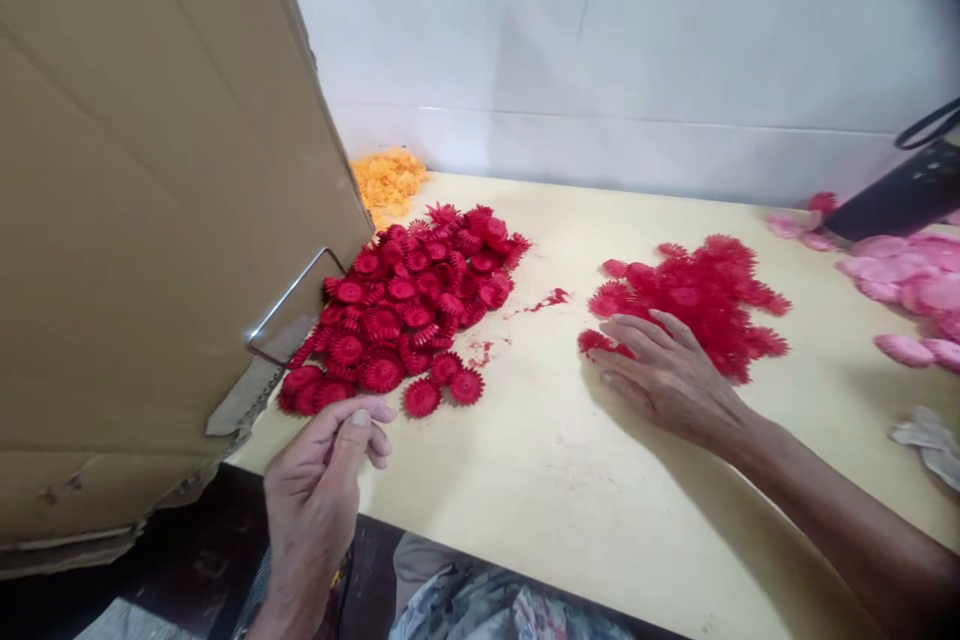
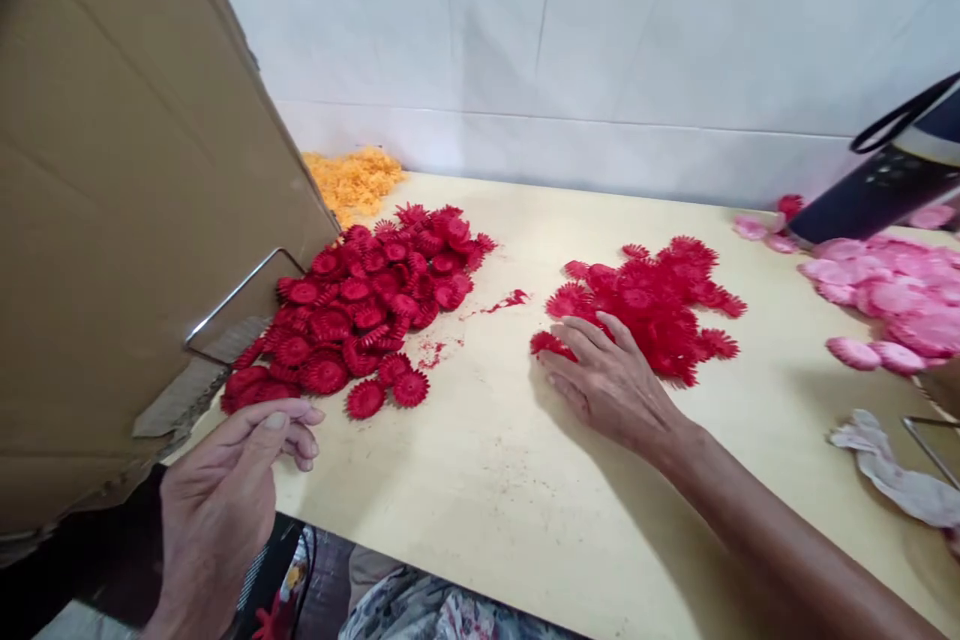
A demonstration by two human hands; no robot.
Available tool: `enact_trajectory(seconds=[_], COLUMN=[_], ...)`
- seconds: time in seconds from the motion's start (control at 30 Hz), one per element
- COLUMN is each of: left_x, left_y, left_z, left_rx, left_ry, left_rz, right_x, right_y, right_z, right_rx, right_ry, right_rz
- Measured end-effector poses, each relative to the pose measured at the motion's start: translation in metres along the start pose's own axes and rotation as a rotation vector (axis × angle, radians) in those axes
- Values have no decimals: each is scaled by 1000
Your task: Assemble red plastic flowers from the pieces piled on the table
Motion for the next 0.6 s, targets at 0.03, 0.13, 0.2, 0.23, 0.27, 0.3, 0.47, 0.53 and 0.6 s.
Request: enact_trajectory(seconds=[0.03, 0.13, 0.2, 0.23, 0.27, 0.3, 0.47, 0.53, 0.6], left_x=[1, 2, 2, 3, 4, 4, 8, 9, 9], left_y=[-1, -4, -5, -5, -6, -6, -9, -11, -12], left_z=[2, 1, -5, -8, -10, -11, 0, 2, -6], left_rx=[-30, -124, -176, -192, -200, -201, -197, -205, -190], left_ry=[1, -26, -72, -89, -98, -99, -54, -54, -112], left_rz=[-6, -53, -91, -106, -117, -126, -153, -158, -161], right_x=[-4, -25, -47, -58, -68, -76, -86, -83, -79], right_y=[-6, -23, -50, -65, -80, -91, -118, -119, -119], right_z=[2, 18, 17, 11, 2, -8, -42, -40, -30], right_rx=[2, -76, -233, -305, -348, -361, -386, -482, -576], right_ry=[15, 139, 103, 40, -31, -96, -230, -199, -142], right_rz=[4, -46, -19, -10, -22, -53, -136, -124, -108])
Point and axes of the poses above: each hand's wrist, its own x-axis away from the middle knuckle, its own z-axis out of the back of the hand, y = z × x, the point moved 10 cm from there along -x, towards the middle knuckle, and after that the axes turned 1 degree about -y, right-handed, at the moved point
